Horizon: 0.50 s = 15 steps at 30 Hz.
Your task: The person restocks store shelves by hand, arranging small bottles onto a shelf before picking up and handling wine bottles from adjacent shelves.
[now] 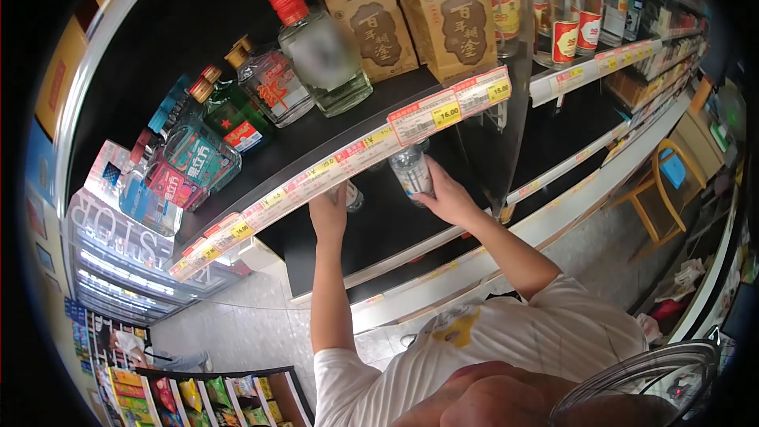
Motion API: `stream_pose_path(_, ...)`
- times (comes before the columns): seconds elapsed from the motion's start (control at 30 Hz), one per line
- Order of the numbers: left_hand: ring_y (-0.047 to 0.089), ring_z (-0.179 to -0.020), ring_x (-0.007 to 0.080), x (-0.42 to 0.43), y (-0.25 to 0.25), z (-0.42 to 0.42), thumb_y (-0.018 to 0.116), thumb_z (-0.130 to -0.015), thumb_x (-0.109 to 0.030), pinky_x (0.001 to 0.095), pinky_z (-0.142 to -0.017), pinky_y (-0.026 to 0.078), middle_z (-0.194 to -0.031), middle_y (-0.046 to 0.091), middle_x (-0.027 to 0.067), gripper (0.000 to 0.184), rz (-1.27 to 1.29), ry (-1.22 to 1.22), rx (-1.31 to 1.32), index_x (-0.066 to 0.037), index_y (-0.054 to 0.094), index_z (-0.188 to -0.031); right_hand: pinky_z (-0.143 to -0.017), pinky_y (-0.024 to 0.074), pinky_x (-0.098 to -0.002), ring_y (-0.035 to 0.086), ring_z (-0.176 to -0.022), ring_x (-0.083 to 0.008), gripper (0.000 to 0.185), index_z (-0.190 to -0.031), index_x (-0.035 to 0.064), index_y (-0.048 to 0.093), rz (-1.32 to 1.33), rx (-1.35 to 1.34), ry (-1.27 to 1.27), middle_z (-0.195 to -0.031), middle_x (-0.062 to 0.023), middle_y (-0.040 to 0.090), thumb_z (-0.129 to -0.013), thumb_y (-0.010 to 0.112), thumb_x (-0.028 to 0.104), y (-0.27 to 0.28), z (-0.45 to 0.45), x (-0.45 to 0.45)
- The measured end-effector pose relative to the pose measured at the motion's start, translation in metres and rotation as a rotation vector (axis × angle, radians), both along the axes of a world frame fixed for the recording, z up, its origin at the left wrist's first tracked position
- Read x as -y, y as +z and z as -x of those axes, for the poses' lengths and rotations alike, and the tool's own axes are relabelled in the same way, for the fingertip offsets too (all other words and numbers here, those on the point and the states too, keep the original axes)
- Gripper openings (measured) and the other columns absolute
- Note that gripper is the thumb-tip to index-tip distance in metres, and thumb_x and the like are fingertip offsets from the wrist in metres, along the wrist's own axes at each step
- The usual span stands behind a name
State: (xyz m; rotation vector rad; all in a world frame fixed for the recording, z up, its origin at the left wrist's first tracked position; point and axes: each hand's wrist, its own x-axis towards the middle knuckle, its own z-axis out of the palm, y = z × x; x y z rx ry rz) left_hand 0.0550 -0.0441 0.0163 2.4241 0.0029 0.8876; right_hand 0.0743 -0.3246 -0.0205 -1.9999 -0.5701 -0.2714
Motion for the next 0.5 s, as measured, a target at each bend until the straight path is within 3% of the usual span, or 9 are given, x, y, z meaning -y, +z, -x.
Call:
stream_pose_path(0.23,0.053,-0.129,0.0477,0.014,-0.004,0.076,0.077,-0.092,-0.026,0.0475,-0.103,0.047,-0.147,0.042,0.0324,0.089,-0.007,0.074,0.018,0.006,0.022,-0.155,-0.111,0.0441,-0.0447,0.05,-0.137,-0.0422,0.084,-0.156,0.005,0.029,-0.055,-0.039,0.034,-0.151,-0.0248,0.047,-0.088,0.077,0.022,-0.005,-0.006,-0.004)
stream_pose_path(0.33,0.054,-0.123,0.0504,0.014,-0.006,0.087,0.077,-0.091,-0.024,0.0488,-0.099,0.048,-0.14,0.046,0.0311,0.086,0.095,0.024,0.044,0.005,0.025,-0.153,-0.105,0.0483,-0.0414,0.058,-0.129,-0.0372,0.082,-0.156,0.0058,0.03,-0.036,-0.051,0.077,-0.144,-0.0223,0.054,-0.089,0.077,0.017,-0.005,-0.006,-0.013)
stream_pose_path(0.4,0.057,-0.119,0.0478,0.013,-0.004,0.092,0.078,-0.091,-0.025,0.0475,-0.097,0.049,-0.137,0.049,0.0283,0.085,0.134,0.03,0.01,0.003,0.028,-0.153,-0.099,0.0511,-0.04,0.063,-0.123,-0.0324,0.08,-0.155,0.0062,0.032,-0.033,-0.05,0.103,-0.139,-0.0217,0.058,-0.09,0.077,0.016,-0.006,-0.002,-0.024)
stream_pose_path(0.5,0.06,-0.112,0.0446,0.003,0.005,0.099,0.08,-0.088,-0.027,0.0467,-0.093,0.05,-0.131,0.054,0.0259,0.087,0.131,0.017,-0.057,0.002,0.03,-0.152,-0.104,0.0492,-0.0399,0.059,-0.13,-0.0306,0.082,-0.157,0.0069,0.03,-0.057,-0.162,0.178,-0.147,-0.0215,0.053,-0.09,0.077,0.016,-0.004,0.005,-0.039)
